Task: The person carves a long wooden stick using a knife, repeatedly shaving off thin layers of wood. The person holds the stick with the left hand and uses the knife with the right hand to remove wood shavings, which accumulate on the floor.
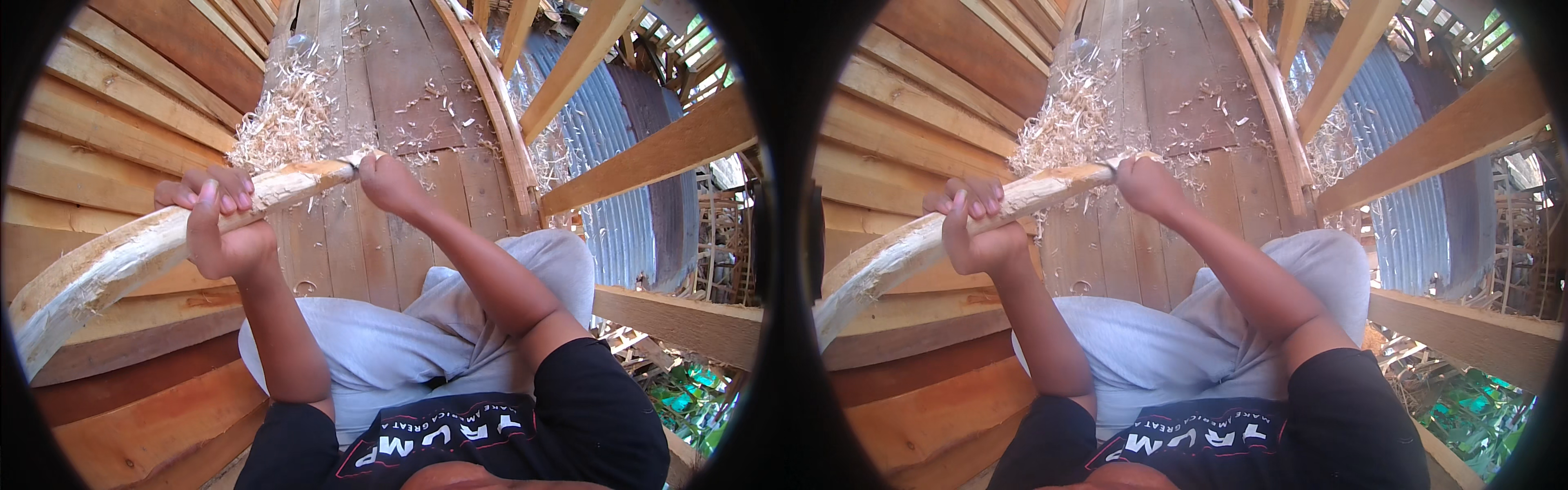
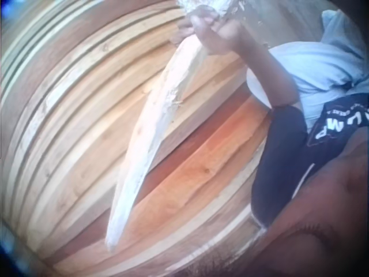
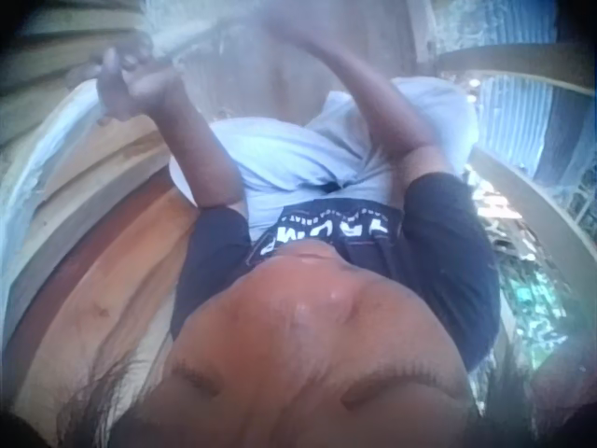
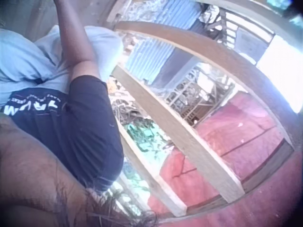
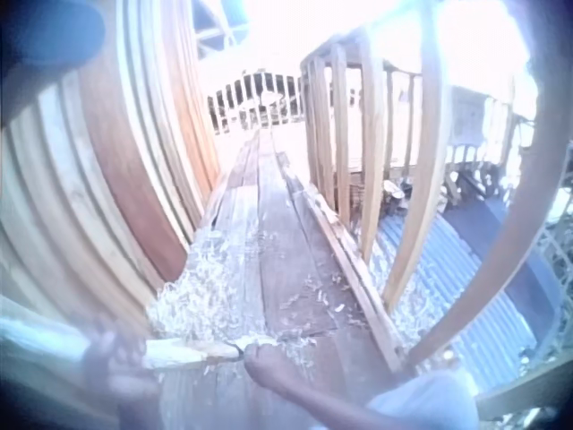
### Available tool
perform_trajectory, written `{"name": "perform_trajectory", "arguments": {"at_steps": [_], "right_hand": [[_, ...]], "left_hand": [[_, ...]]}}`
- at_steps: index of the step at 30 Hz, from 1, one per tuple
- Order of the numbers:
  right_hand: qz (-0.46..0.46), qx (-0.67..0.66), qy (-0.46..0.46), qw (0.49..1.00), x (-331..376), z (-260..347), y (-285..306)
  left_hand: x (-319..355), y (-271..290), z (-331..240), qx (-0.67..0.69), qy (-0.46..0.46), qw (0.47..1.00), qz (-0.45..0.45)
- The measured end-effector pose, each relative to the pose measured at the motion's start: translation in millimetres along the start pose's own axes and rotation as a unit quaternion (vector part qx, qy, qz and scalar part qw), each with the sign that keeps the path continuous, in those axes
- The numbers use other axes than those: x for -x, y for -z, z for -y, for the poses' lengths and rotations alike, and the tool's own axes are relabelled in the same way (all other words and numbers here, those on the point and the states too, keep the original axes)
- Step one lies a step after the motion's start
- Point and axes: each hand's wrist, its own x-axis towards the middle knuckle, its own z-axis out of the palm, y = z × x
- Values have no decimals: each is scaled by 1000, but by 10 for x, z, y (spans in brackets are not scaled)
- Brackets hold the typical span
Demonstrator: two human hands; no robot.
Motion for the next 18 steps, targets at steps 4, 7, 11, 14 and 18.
{"name": "perform_trajectory", "arguments": {"at_steps": [4,7,11,14,18], "right_hand": [[-43,27,2,999,-286,-483,-84],[-47,5,13,999,-157,-388,-124],[-1,-36,26,999,120,187,-78],[-52,-5,1,999,-357,-613,-87],[-20,24,11,999,-215,-426,-67]], "left_hand": [[-70,-115,36,6,-4,1000,-1],[-20,-22,30,7,5,1000,-16],[-41,52,6,-3,-1,1000,-16],[-4,-96,29,23,13,1000,4],[-25,-61,11,4,3,1000,-14]]}}
